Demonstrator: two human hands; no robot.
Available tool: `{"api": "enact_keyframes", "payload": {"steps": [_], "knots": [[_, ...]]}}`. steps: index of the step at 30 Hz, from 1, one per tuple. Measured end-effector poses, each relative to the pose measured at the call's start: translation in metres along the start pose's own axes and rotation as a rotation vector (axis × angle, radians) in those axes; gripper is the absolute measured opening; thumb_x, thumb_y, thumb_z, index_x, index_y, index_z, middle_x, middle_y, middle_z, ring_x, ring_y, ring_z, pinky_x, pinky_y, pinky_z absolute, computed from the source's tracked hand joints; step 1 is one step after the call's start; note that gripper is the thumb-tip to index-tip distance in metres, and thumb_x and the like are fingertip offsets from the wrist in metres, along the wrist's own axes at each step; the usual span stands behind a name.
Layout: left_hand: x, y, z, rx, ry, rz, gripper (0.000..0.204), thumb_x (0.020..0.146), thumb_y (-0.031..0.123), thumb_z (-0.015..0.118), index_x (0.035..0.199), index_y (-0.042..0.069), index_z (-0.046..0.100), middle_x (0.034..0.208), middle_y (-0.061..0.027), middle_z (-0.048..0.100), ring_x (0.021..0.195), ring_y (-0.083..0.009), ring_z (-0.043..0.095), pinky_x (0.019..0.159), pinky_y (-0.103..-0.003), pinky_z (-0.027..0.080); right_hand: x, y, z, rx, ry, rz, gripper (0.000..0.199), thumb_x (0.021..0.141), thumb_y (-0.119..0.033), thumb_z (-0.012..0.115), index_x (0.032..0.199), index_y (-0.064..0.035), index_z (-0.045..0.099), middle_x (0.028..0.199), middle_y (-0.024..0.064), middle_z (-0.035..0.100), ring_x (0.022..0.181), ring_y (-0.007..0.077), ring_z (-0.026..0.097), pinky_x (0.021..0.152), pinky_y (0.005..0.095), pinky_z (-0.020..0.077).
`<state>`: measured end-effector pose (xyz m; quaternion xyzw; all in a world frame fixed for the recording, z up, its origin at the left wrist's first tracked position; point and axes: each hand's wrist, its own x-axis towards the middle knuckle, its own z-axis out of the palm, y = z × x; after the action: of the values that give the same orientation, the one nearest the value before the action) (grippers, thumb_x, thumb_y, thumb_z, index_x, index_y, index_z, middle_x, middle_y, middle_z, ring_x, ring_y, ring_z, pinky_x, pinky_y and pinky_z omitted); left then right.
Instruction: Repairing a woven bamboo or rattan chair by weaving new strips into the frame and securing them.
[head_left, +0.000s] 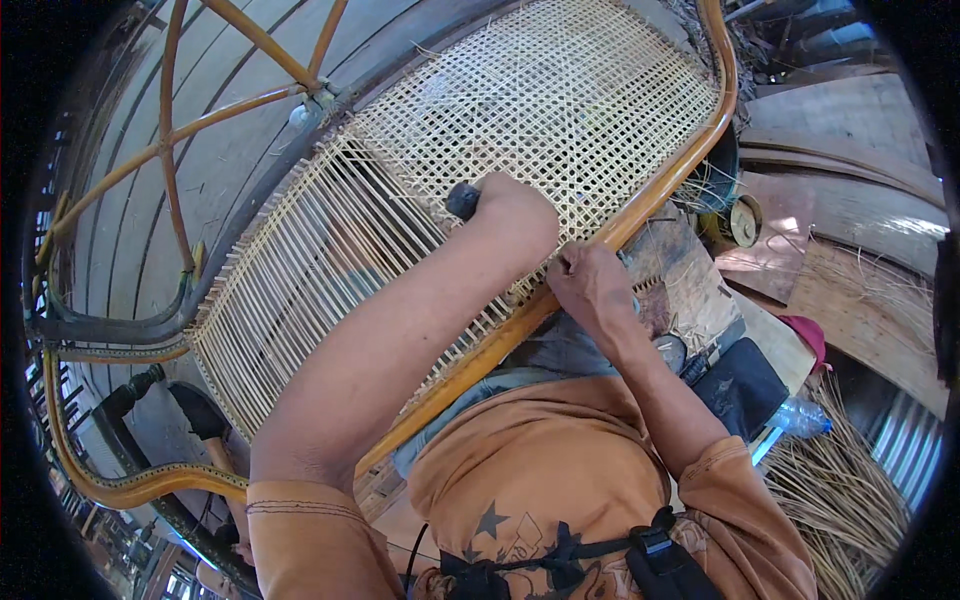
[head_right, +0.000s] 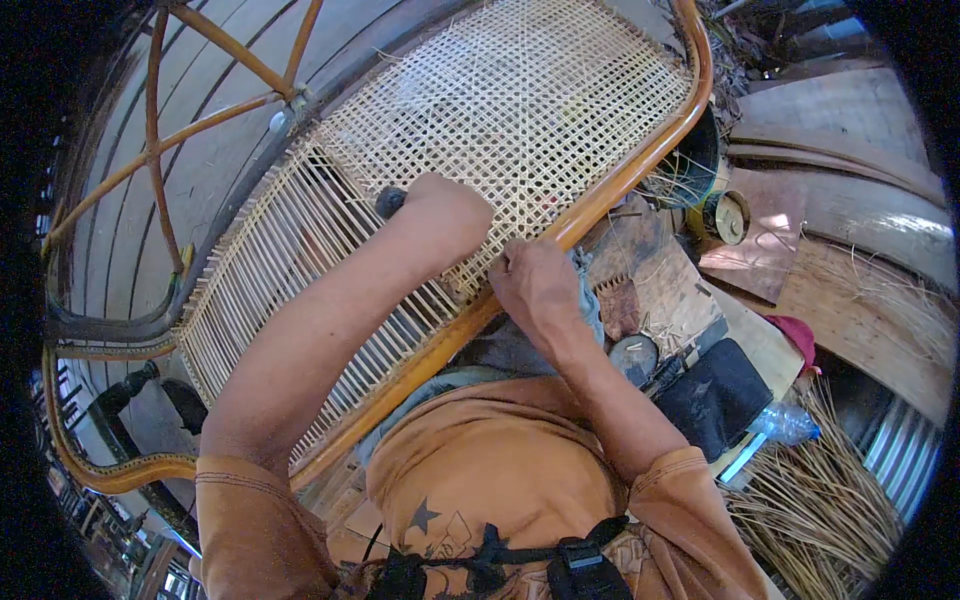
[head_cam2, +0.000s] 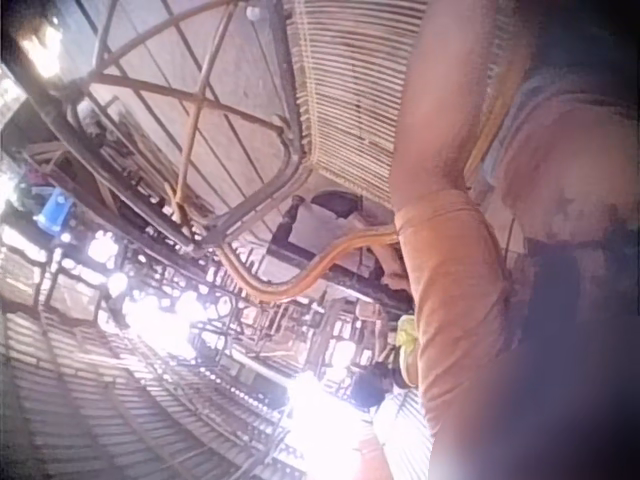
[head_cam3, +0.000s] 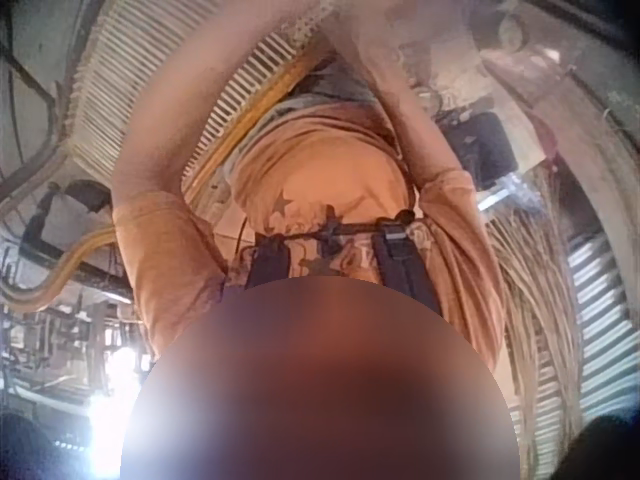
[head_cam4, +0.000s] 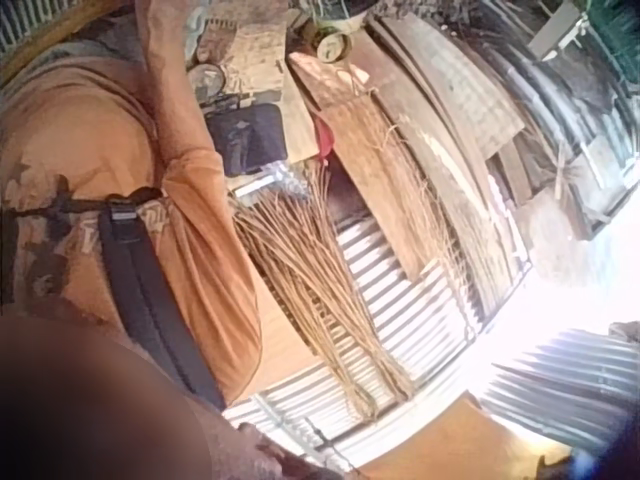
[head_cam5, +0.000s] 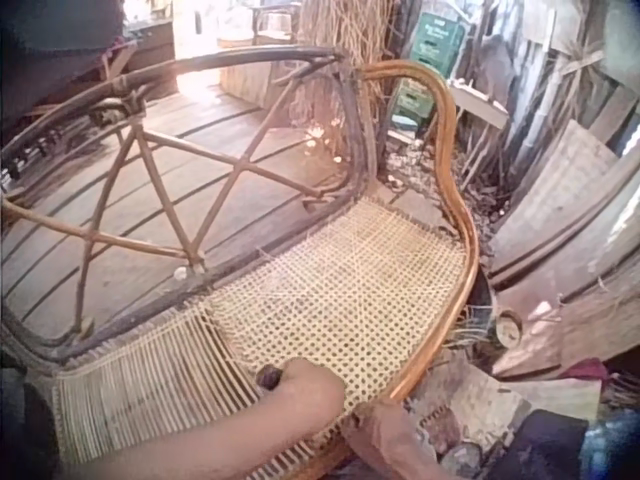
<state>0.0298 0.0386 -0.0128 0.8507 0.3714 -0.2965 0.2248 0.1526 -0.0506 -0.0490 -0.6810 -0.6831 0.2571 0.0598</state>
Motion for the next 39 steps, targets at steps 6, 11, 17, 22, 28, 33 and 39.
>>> {"api": "enact_keyframes", "payload": {"steps": [6,11,17,22,28,33,39], "knots": [[-0.003,0.019,-0.015,0.161,-0.14,0.114,0.021,0.077,0.015,0.06,0.095,0.011,0.071,0.097,-0.0072,0.068,0.091,-0.0206,0.066,0.073,-0.035,0.051,-0.009,-0.001,0.006,-0.109,0.124,-0.086,0.015,0.075,-0.019,0.061,0.067,-0.0058,0.061,0.065,0.013,0.06,0.069,0.0323,0.059,0.063,0.0444,0.0454],[0.005,-0.019,0.014,-0.136,-0.001,0.117,0.02,0.075,0.013,0.056,0.088,0.006,0.07,0.091,-0.0129,0.068,0.084,-0.0276,0.066,0.071,-0.039,0.052,-0.01,-0.007,0.018,-0.293,0.163,-0.059,0.013,0.075,-0.019,0.062,0.067,-0.0087,0.06,0.064,0.011,0.059,0.071,0.0304,0.058,0.067,0.0427,0.0424],[0.004,-0.016,0.016,-0.079,-0.001,-0.015,0.022,0.076,0.016,0.059,0.093,0.012,0.071,0.096,-0.0061,0.069,0.088,-0.0209,0.066,0.07,-0.035,0.051,-0.002,-0.004,0.003,-0.216,0.043,-0.136,0.007,0.076,-0.016,0.06,0.073,-0.0097,0.059,0.074,0.0097,0.059,0.08,0.03,0.057,0.07,0.0432,0.0422],[-0.018,-0.044,0.009,-0.111,-0.004,-0.117,0.023,0.074,0.018,0.057,0.09,0.011,0.071,0.095,-0.007,0.069,0.086,-0.022,0.066,0.07,-0.035,0.051,0.003,0.008,0.007,-0.101,0.124,-0.36,0.006,0.078,-0.013,0.058,0.082,-0.0083,0.059,0.085,0.0117,0.058,0.087,0.0307,0.055,0.075,0.0412,0.0448],[-0.037,-0.057,0.014,-0.085,-0.019,-0.157,0.024,0.074,0.017,0.056,0.09,0.009,0.071,0.093,-0.0088,0.069,0.086,-0.024,0.066,0.071,-0.036,0.052,0.014,0.009,0.005,-0.079,0.028,-0.186,0.007,0.077,-0.012,0.063,0.081,-0.0068,0.061,0.079,0.0117,0.058,0.08,0.0321,0.056,0.073,0.04,0.0467],[-0.051,-0.062,0.018,-0.164,0.041,-0.247,0.023,0.074,0.017,0.054,0.086,0.006,0.071,0.089,-0.0123,0.069,0.084,-0.028,0.066,0.072,-0.039,0.052,0.019,0.018,-0.032,-0.053,-0.171,-0.015,0.023,0.08,-0.027,0.063,0.081,-0.0033,0.062,0.074,0.0165,0.06,0.072,0.0335,0.059,0.065,0.0415,0.0457],[-0.055,-0.062,0.029,-0.172,0.182,-0.227,0.033,0.079,0.033,0.056,0.076,0.003,0.068,0.076,-0.0168,0.066,0.073,-0.033,0.065,0.065,-0.043,0.052,0.017,0.016,-0.048,-0.071,-0.402,0.075,0.039,0.084,-0.041,0.057,0.087,-0.0028,0.064,0.072,0.0187,0.061,0.07,0.0355,0.06,0.063,0.0414,0.046]]}}
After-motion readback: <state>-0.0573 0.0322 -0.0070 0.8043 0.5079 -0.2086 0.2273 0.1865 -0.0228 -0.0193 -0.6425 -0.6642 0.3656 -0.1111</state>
